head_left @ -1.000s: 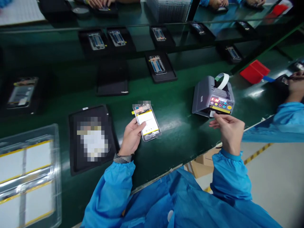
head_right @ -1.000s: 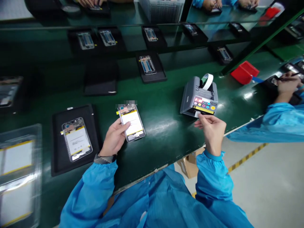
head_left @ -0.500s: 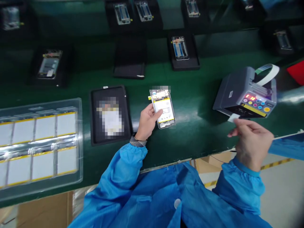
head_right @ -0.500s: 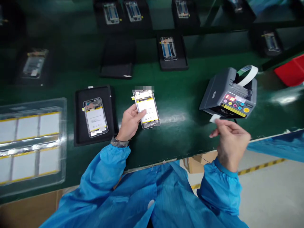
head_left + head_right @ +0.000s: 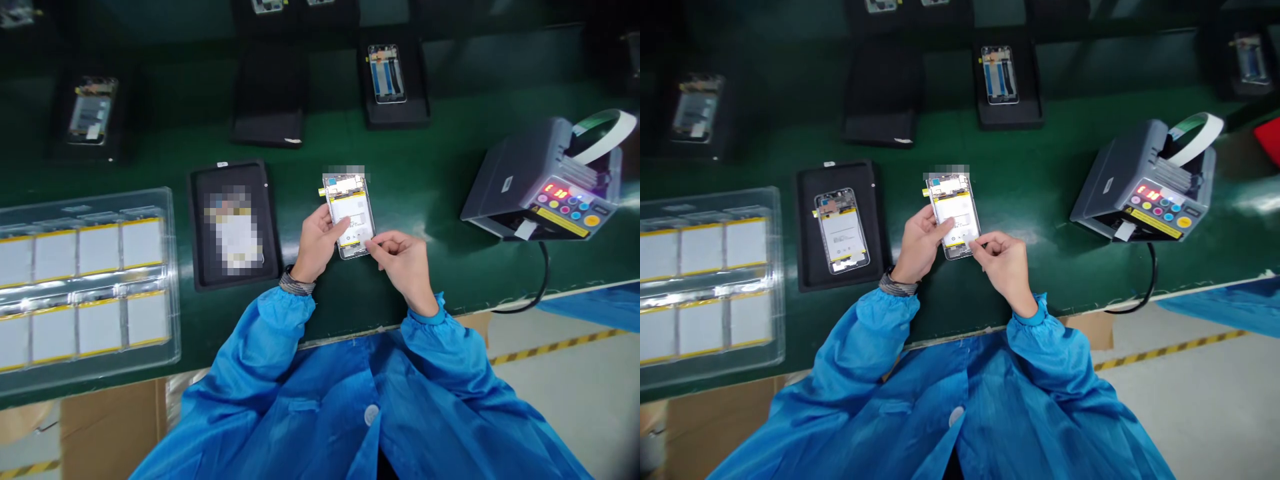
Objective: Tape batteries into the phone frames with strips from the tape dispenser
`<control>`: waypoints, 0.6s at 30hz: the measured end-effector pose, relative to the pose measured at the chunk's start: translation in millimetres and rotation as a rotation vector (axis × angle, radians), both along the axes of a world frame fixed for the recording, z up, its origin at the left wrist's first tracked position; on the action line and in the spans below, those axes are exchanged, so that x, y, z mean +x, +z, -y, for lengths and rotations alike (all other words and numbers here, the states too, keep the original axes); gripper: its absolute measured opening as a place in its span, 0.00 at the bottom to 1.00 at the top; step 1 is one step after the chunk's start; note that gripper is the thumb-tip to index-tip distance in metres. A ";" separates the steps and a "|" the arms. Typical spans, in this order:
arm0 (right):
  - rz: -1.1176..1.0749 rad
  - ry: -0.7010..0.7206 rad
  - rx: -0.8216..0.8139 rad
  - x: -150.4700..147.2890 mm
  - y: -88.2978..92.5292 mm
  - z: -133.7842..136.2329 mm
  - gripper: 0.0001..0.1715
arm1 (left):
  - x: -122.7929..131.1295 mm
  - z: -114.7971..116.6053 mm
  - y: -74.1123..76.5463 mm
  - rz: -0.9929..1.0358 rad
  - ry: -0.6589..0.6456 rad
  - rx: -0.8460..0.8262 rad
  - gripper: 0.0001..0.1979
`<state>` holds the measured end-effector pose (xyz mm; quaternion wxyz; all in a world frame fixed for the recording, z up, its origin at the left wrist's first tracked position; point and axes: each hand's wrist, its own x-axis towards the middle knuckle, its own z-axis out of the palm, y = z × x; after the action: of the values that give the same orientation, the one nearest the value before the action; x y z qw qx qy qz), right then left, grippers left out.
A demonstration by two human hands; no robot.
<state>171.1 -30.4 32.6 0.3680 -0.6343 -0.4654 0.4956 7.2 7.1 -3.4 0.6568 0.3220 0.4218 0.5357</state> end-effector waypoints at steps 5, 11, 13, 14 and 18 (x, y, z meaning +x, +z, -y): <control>0.021 -0.026 0.010 -2.5 -6.0 1.2 0.18 | 0.4 0.0 0.4 0.007 0.010 -0.004 0.27; 0.004 -0.037 0.031 -4.4 -7.9 2.5 0.18 | 0.0 -0.6 -1.0 0.017 0.029 0.002 0.27; 0.008 -0.039 0.045 -5.0 -7.9 3.1 0.17 | -0.1 -0.7 -1.5 0.010 0.031 0.004 0.27; 0.014 -0.038 0.051 -5.4 -8.0 3.2 0.17 | -0.1 -0.7 -1.7 0.005 0.032 0.004 0.27; 0.066 -0.026 0.055 -6.7 -9.1 3.3 0.16 | 0.0 -0.3 -1.9 -0.016 0.032 -0.003 0.27</control>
<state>164.4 -33.8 23.5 0.3762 -0.6460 -0.4823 0.4566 7.2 7.4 -5.3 0.6455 0.3184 0.4329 0.5427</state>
